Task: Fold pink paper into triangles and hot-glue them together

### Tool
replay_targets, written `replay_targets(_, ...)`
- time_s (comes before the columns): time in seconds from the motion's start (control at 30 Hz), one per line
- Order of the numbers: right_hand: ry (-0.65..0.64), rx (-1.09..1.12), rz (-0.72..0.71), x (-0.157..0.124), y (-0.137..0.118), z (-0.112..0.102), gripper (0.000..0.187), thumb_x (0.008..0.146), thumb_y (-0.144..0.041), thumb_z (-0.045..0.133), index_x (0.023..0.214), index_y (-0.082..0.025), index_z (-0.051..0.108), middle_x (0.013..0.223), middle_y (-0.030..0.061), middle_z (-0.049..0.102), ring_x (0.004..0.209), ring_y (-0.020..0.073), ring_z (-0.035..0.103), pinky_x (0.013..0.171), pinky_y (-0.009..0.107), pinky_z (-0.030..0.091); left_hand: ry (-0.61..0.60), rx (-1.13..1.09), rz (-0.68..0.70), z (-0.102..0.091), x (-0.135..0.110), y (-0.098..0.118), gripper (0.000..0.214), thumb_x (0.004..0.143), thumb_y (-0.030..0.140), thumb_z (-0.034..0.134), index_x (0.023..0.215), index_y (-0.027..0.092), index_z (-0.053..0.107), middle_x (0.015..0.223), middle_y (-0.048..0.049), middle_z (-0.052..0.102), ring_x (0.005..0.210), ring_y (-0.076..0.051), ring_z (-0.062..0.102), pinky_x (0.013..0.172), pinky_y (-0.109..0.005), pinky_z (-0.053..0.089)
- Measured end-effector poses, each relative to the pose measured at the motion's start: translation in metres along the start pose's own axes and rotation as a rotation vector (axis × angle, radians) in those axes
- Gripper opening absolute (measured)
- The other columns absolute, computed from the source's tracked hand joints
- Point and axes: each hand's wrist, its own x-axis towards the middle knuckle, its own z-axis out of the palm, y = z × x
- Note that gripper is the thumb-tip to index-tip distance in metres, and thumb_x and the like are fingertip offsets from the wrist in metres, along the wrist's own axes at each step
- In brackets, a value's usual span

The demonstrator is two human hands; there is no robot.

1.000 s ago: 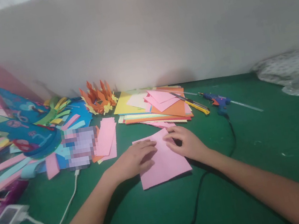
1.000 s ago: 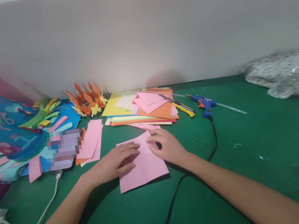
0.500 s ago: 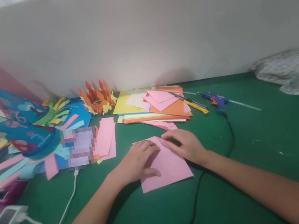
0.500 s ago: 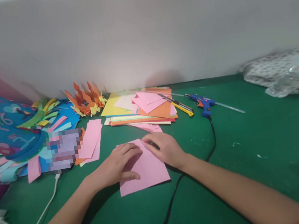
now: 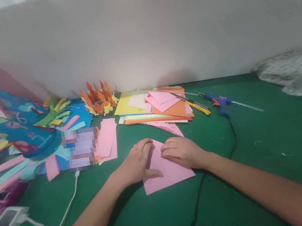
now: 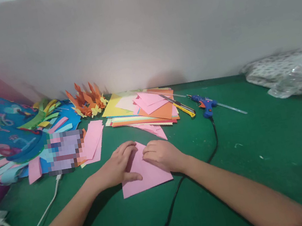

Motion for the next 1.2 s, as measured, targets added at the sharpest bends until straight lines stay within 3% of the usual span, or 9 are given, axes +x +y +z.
replay_targets(0.27, -0.008, -0.062, -0.066, 0.003, -0.0024, -0.0016, 0.022, 0.091, -0.013, 0.044, 0.091, -0.014, 0.065, 0.09, 0.0069, 0.069, 0.084, 0.0177, 0.058, 0.077, 0.033, 0.049, -0.055, 0.107, 0.056, -0.0016, 0.0009, -0.0001, 0.085, 0.072, 0.065, 0.058, 0.137, 0.017, 0.03, 0.147, -0.0157, 0.026, 0.135, -0.031, 0.025, 0.109, -0.048, 0.026)
replay_targets(0.73, -0.016, -0.033, -0.103, 0.0045, -0.0028, -0.0061, 0.022, 0.091, -0.014, 0.045, 0.095, -0.015, 0.066, 0.092, 0.0067, 0.07, 0.093, 0.0186, 0.059, 0.088, 0.035, 0.049, -0.088, 0.126, 0.043, -0.001, 0.0007, -0.0012, 0.086, 0.074, 0.067, 0.054, 0.14, 0.018, 0.028, 0.148, -0.0144, 0.026, 0.135, -0.031, 0.024, 0.11, -0.048, 0.023)
replay_targets(1.2, -0.045, -0.047, -0.102, 0.0039, -0.0022, -0.0072, 0.022, 0.091, -0.015, 0.046, 0.095, -0.015, 0.067, 0.095, 0.0054, 0.07, 0.094, 0.0189, 0.06, 0.088, 0.034, 0.05, -0.09, 0.114, 0.042, -0.0023, 0.0003, -0.0003, 0.084, 0.074, 0.066, 0.055, 0.139, 0.018, 0.03, 0.147, -0.0148, 0.027, 0.135, -0.03, 0.024, 0.11, -0.048, 0.024)
